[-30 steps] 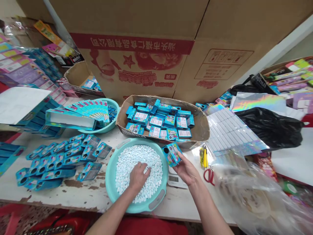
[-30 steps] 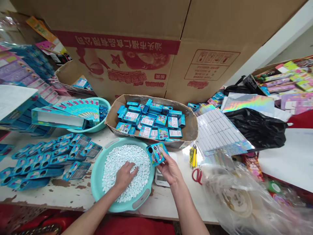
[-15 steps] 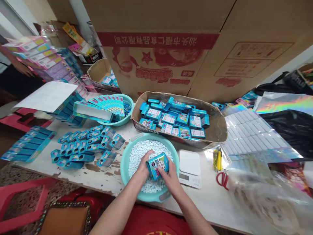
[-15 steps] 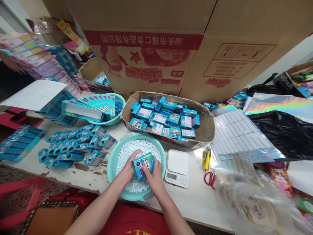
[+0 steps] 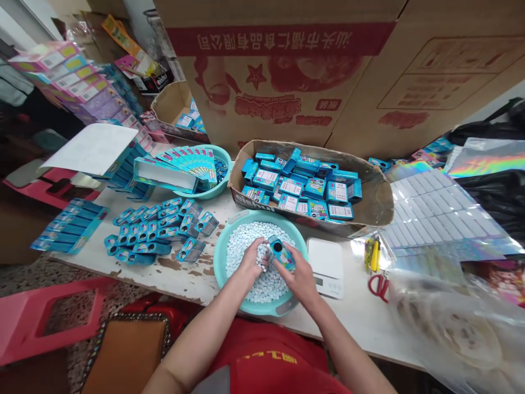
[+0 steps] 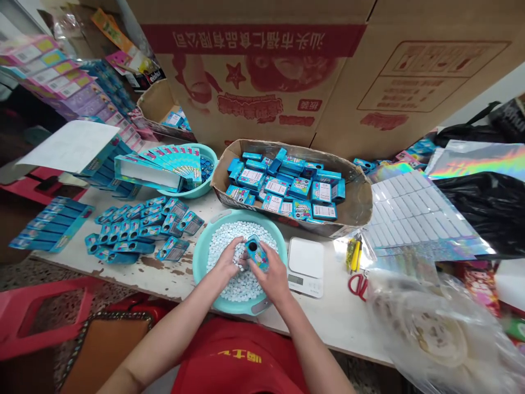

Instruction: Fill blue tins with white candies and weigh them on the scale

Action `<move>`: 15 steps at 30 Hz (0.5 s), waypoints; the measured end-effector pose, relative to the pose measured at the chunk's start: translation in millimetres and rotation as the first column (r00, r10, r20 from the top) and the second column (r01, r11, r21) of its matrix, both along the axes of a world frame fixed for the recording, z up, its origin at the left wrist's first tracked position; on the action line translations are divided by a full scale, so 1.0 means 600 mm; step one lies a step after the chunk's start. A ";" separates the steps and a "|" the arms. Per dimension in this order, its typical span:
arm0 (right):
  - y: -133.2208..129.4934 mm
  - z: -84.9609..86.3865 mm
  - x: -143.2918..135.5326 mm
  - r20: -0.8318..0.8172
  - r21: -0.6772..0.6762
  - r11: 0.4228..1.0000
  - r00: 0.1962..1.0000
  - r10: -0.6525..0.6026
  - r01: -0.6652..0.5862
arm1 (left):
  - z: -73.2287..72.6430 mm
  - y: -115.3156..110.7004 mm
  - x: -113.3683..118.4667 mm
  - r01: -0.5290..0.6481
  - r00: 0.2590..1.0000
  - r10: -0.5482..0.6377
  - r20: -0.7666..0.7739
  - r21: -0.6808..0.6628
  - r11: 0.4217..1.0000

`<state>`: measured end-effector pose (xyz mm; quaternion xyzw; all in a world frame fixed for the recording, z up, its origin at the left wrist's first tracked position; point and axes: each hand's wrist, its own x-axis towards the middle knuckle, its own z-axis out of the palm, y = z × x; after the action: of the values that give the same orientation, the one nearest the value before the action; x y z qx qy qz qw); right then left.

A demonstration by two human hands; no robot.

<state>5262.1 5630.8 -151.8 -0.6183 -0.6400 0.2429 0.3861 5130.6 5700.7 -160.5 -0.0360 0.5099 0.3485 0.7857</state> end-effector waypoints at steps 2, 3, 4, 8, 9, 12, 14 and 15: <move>0.005 0.011 0.019 -0.101 -0.050 0.987 0.983 -0.156 0.151 | 0.001 0.000 -0.010 0.046 0.999 -0.046 0.014 -0.008 0.999; 0.005 0.018 0.029 -0.130 -0.067 0.974 0.966 -0.222 0.215 | 0.005 -0.001 -0.016 0.062 0.998 -0.062 0.017 -0.002 0.998; 0.006 0.026 0.037 -0.145 -0.072 0.963 0.953 -0.266 0.258 | 0.012 -0.002 -0.022 0.075 0.997 -0.075 0.019 0.018 0.997; 0.000 0.050 0.045 -0.121 -0.060 0.971 0.963 -0.239 0.233 | 0.057 -0.005 -0.032 0.100 0.994 -0.108 0.016 0.258 0.961; -0.002 0.052 0.040 -0.110 -0.067 0.977 0.972 -0.209 0.202 | 0.071 -0.005 -0.030 0.088 0.995 -0.098 0.014 0.332 0.939; -0.006 0.051 0.016 -0.086 -0.088 0.989 0.988 -0.126 0.119 | 0.104 -0.002 -0.014 0.019 1.000 -0.022 0.001 0.479 0.877; -0.006 0.046 0.000 -0.079 -0.093 0.991 0.992 -0.103 0.096 | 0.115 0.000 -0.002 -0.024 0.998 0.051 -0.036 0.536 0.844; -0.006 0.044 -0.006 -0.074 -0.096 0.991 0.992 -0.100 0.093 | 0.117 0.001 0.003 -0.039 0.995 0.087 -0.059 0.557 0.830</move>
<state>5258.3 5627.3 -125.2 -0.6557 -0.5819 0.2773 0.3931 5132.2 5701.2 -90.5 0.1907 0.4171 0.5082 0.7290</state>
